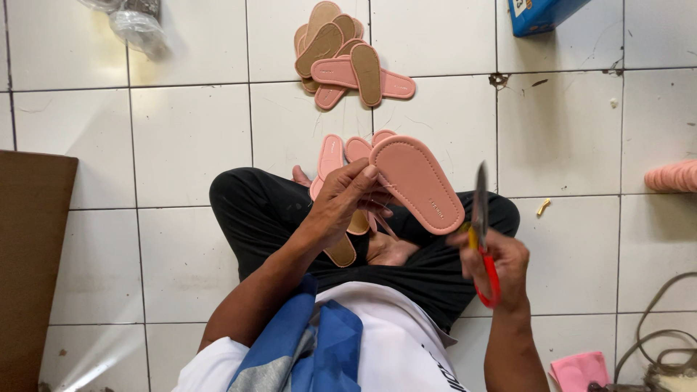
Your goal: The person sits on the workshop floor and uses scissors to trim excess thread and material from the edges of pink slipper insoles, working on one insole at a time on their lap and placing finished insoles onto a pile on the floor.
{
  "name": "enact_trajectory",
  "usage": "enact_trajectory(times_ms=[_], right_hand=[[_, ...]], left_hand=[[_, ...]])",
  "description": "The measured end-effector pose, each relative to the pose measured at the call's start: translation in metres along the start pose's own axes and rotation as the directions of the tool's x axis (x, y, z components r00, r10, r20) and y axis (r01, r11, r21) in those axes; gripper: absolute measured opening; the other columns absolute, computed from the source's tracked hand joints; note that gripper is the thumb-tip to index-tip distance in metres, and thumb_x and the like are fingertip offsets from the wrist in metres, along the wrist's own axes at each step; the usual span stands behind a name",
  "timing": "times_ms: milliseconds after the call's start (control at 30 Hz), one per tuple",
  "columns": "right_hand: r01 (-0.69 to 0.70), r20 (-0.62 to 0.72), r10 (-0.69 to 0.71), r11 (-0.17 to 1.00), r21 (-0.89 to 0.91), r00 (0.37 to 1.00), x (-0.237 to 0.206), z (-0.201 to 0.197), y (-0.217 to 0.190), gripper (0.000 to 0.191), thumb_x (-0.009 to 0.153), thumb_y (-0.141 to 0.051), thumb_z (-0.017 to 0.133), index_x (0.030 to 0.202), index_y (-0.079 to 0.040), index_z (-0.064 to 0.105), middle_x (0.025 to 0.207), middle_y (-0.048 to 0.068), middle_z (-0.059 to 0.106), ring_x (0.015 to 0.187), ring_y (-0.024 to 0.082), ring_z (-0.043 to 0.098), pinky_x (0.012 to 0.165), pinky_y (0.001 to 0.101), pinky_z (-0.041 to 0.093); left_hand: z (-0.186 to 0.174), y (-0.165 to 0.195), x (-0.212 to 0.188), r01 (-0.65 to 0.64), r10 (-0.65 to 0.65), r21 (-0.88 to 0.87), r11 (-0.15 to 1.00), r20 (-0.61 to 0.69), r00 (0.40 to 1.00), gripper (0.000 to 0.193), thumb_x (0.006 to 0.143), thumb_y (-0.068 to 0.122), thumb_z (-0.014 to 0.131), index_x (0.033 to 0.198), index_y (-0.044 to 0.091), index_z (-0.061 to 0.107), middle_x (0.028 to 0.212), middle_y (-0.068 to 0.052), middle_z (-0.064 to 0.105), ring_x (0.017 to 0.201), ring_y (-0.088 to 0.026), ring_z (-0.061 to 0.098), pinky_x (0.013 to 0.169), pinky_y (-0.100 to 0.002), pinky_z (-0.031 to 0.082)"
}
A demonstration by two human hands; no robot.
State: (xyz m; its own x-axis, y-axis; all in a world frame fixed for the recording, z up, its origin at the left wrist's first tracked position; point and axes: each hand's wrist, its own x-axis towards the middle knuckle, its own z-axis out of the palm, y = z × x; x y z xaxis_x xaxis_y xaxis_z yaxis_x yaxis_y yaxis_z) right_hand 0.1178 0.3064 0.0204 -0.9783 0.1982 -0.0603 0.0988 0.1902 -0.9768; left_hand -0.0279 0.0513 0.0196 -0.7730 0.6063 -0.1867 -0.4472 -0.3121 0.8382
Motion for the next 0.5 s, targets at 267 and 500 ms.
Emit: enact_trajectory(times_ms=[267, 500], right_hand=[[-0.023, -0.149, 0.035, 0.996, 0.082, 0.988, 0.021, 0.035, -0.022, 0.028, 0.096, -0.025, 0.073, 0.095, 0.002, 0.067, 0.072, 0.004, 0.065, 0.057, 0.009, 0.059, 0.052, 0.0217, 0.049], [-0.089, -0.102, 0.135, 0.928, 0.362, 0.986, 0.026, 0.041, -0.024, 0.028, 0.099, -0.025, 0.071, 0.099, 0.003, 0.066, 0.071, 0.005, 0.062, 0.055, 0.009, 0.055, 0.050, 0.0225, 0.044]], left_hand=[[0.008, -0.012, -0.003, -0.039, 0.044, -0.061, 0.997, 0.086, 0.995, 0.046, 0.111, 0.039, 0.045, 0.138, 0.002, 0.054, 0.112, -0.012, 0.071, 0.102, -0.019, 0.072, 0.092, -0.032, 0.061], [0.008, -0.020, -0.008, 0.110, -0.107, 0.153, 0.982, -0.027, 0.994, 0.030, 0.100, 0.021, 0.060, 0.122, 0.001, 0.064, 0.103, -0.007, 0.073, 0.090, -0.015, 0.076, 0.057, -0.025, 0.047]])
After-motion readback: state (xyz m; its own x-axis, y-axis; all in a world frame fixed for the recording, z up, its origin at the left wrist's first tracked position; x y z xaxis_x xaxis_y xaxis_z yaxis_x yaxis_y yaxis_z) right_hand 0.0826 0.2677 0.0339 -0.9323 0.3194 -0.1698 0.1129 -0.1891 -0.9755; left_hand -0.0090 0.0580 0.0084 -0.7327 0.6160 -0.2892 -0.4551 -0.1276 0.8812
